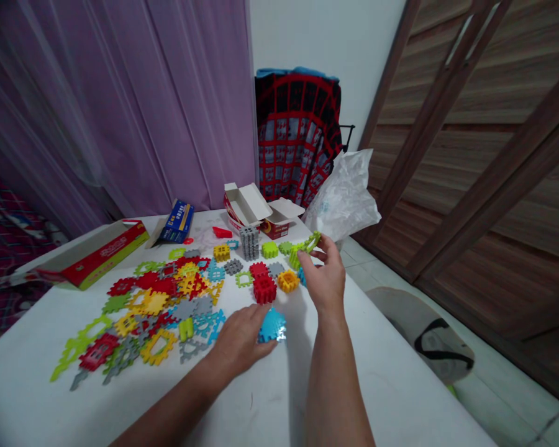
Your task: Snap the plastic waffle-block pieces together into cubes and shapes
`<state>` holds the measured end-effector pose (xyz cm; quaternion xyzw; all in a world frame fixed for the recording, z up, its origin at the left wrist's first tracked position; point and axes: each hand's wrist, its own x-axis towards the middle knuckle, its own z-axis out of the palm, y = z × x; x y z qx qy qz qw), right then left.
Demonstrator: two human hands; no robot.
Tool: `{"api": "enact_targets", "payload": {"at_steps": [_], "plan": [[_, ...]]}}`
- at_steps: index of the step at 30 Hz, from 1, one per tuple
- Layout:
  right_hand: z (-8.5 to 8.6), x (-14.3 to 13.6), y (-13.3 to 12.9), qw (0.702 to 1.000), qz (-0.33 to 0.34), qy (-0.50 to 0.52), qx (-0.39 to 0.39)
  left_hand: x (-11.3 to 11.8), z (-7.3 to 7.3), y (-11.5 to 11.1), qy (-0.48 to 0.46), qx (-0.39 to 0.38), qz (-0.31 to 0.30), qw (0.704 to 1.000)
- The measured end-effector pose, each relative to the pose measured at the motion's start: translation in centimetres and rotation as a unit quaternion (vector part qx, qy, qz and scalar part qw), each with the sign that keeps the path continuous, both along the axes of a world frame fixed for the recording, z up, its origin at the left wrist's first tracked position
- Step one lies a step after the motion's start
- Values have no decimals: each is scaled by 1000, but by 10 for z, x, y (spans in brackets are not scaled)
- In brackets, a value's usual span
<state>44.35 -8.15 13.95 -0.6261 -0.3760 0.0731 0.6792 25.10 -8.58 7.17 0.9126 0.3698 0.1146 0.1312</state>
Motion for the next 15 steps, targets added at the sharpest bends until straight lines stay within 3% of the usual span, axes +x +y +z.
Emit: {"api": "enact_targets", "payload": {"at_steps": [4,8,12,15], "plan": [[4,-1,-6,1000,6,8,8,60,-1,-5,-10,-79,8,997],[7,0,-11,1000,7,16,10,92,-8,-1,-39,-108,54,992],[5,1,-7,1000,13,14,6,88,-20,-12,-55,-120,55,990],[4,0,-5,1000,23,7,-4,59,-28,-22,-73,-105,40,991]]}}
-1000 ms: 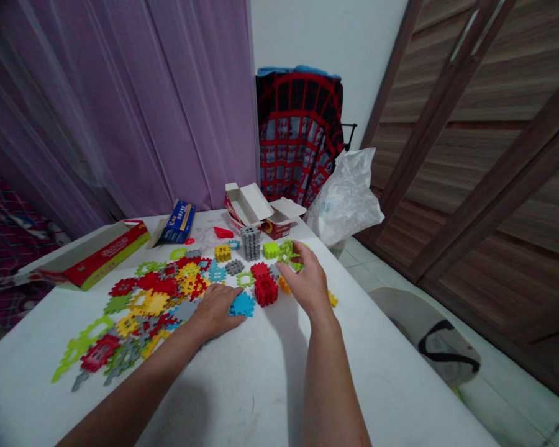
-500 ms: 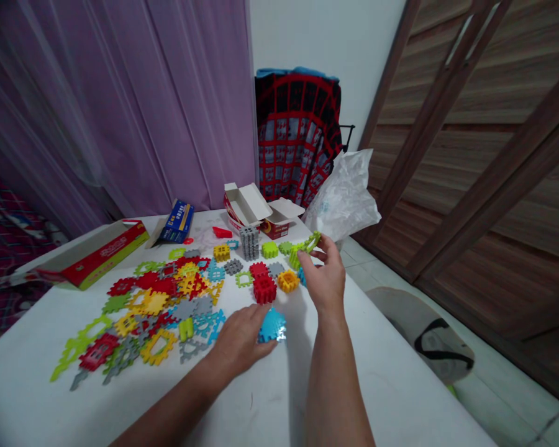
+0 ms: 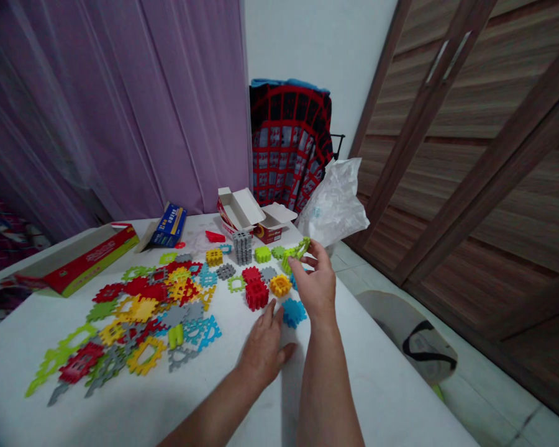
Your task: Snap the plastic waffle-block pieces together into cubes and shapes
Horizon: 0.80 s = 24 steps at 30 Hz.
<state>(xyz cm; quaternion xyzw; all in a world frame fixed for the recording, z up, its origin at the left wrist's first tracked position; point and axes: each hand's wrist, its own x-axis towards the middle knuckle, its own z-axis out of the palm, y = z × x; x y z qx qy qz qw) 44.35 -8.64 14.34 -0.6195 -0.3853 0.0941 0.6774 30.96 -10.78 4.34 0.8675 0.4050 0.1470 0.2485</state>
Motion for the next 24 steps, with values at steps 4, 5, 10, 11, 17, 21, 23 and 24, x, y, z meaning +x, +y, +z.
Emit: {"api": "enact_targets", "payload": {"at_steps": [4,5,10,11,17,21,23,24], "plan": [[-2,-5,0,998,-3,-51,-34,-76,-10,5,-59,96,-37,993],[-3,-8,1,995,-4,-82,-49,-97,-13,11,-72,128,-31,989],[-3,-43,28,918,80,-348,-175,-182,-23,46,-124,269,117,948],[-2,-52,37,884,107,-402,-215,-190,-24,50,-130,282,153,938],[1,-92,82,677,209,-613,-349,-191,-21,51,-153,329,153,919],[-12,-104,92,614,212,-653,-389,-188,-20,50,-170,313,156,921],[-21,-107,95,607,206,-655,-401,-189,-21,51,-174,301,159,924],[-25,-108,96,606,203,-655,-403,-190,-21,51,-174,294,161,926]]}}
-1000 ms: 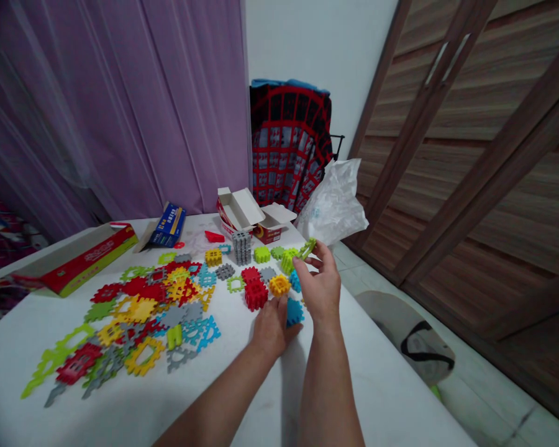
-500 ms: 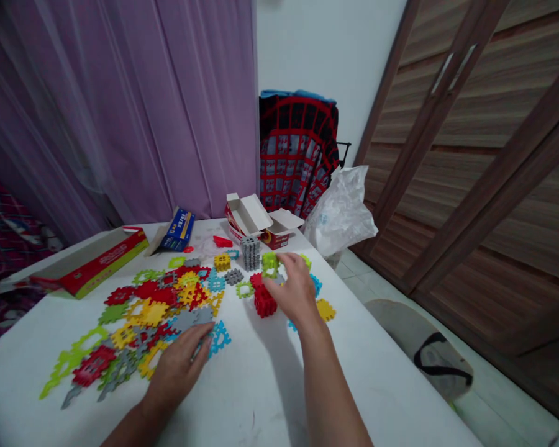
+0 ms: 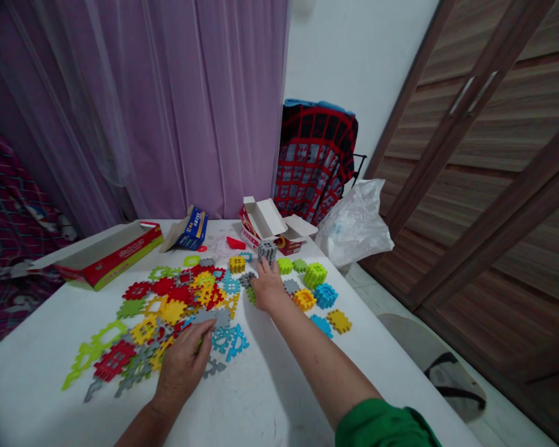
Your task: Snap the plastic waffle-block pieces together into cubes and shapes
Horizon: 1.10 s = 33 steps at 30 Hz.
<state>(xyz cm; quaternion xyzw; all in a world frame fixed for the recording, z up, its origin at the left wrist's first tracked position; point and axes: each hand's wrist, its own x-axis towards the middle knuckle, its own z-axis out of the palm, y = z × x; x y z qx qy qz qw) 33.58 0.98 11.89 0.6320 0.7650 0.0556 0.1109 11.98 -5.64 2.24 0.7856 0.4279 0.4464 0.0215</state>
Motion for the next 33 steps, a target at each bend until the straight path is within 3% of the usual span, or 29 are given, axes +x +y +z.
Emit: {"api": "enact_targets", "payload": {"at_steps": [5,14,25,33], "plan": [[-11,-1,6,1000,-18,-14,-13,0,-1,1,-9,-33,-1,999],[-11,-6,10,998,-26,-21,-57,1,0,1,-16,-57,-5,998],[-12,-13,0,993,-7,54,-102,2,1,0,-19,-61,-9,998],[3,11,8,998,2,37,-49,1,2,0,-25,-48,-4,999]]}}
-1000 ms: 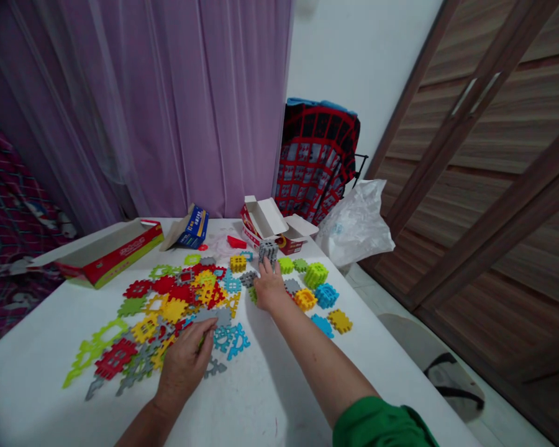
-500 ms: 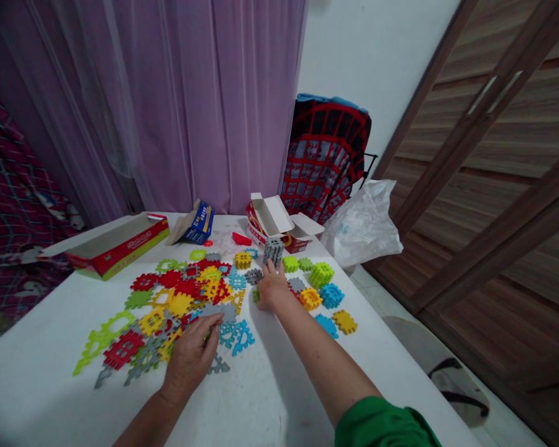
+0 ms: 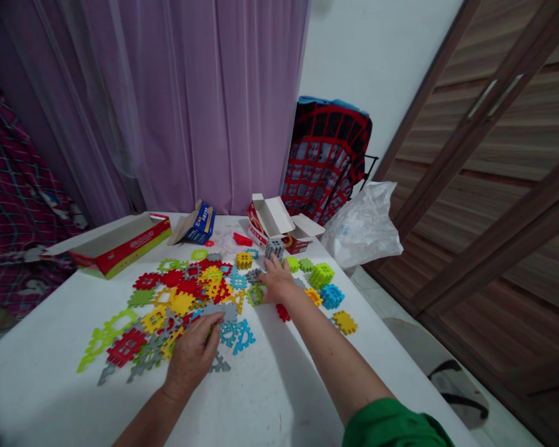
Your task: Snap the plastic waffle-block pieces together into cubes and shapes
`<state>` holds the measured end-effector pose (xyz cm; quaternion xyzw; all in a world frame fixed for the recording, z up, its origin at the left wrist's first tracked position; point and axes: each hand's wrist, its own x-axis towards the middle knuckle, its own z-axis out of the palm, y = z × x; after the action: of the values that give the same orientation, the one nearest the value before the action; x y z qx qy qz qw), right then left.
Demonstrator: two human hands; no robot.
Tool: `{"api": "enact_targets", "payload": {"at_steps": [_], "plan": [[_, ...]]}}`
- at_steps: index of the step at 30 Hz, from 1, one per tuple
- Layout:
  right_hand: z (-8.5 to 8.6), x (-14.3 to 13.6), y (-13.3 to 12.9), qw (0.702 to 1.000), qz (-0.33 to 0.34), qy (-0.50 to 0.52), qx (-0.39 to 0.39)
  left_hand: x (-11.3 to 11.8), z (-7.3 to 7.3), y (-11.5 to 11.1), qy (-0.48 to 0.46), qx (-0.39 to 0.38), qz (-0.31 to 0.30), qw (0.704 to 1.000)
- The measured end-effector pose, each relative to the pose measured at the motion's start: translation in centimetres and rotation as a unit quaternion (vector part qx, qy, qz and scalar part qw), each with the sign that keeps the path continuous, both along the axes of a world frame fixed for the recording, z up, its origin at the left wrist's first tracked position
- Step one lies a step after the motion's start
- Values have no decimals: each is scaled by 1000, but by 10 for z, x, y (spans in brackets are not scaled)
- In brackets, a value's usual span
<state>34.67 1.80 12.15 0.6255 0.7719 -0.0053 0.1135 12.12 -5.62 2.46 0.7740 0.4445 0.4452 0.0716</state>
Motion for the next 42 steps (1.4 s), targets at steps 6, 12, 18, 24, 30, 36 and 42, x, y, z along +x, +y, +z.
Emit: {"api": "enact_targets", "payload": {"at_steps": [6,12,18,24,30,36,42], "plan": [[-10,-8,5,999,33,-26,-20,0,-4,2,-21,37,-3,999],[-13,-13,8,998,42,-43,-32,0,-2,3,-10,33,-5,999],[-11,-16,10,997,48,-45,-36,0,-2,2,-15,29,-5,999],[-11,-20,10,997,55,-46,-38,0,-2,2,-15,24,1,1000],[-12,-22,12,995,57,-70,-52,0,-3,2,-17,17,-1,1000],[-15,-17,16,995,62,-59,-44,0,-4,3,-24,12,-5,1000],[-20,-8,16,997,33,-52,-38,0,-3,2,-17,14,-4,1000]]}}
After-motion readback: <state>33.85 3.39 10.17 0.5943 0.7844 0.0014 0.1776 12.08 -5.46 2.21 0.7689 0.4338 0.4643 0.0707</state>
